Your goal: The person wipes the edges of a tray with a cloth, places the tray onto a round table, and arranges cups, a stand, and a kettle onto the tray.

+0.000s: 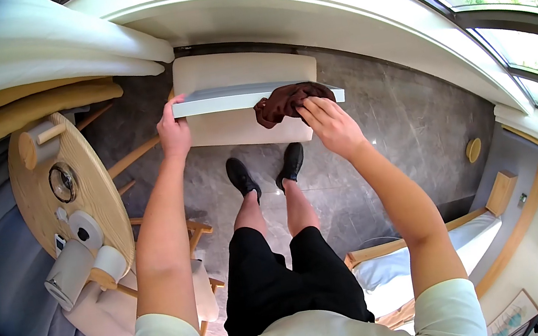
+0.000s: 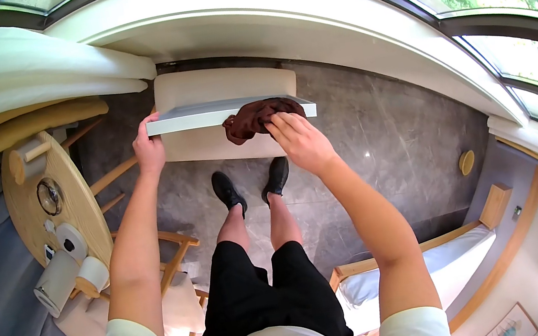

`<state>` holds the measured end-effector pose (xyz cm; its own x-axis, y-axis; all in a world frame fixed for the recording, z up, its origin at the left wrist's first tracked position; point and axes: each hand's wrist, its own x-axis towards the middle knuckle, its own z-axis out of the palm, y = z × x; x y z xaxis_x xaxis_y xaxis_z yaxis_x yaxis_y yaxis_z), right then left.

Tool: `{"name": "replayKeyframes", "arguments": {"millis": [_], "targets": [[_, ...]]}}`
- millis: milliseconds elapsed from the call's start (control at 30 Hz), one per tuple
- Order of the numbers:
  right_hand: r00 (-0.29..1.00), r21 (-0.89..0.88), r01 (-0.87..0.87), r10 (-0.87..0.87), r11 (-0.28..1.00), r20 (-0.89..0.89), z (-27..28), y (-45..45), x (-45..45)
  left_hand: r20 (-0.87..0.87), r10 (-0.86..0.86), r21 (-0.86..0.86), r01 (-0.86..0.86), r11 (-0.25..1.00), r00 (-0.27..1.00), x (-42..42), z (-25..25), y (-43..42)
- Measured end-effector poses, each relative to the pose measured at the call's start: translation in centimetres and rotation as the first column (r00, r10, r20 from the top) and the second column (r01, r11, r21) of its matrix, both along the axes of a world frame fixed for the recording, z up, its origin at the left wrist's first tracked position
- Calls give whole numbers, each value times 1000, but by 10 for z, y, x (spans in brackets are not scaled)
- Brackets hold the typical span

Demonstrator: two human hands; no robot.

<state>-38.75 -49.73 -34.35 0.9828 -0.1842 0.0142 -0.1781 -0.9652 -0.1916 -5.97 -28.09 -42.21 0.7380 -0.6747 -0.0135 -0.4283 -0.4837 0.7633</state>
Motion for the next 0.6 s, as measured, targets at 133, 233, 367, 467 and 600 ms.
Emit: {"name": "replayKeyframes", "arguments": {"millis": [133,233,367,467,600], "targets": [[1000,-10,-7,7,1000,14,1,-10,-10,11,3,-19,-3,1000,1000,0,-2,-1],[1000,-15,-8,8,1000,17,2,-13,-18,11,14,-49,-13,999,1000,-3,-3,-1],[1000,-30,13,-13,999,10,2,-18,-29,18,17,-52,-16,999,1000,-3,-4,-1],[1000,-41,19,-19,999,1,1,-23,-36,22,13,-45,-12,999,1000,-3,-3,-2],[1000,-42,18,-19,999,-25,3,-33,-47,37,-2,-56,4,998,999,-2,-4,-2]]}}
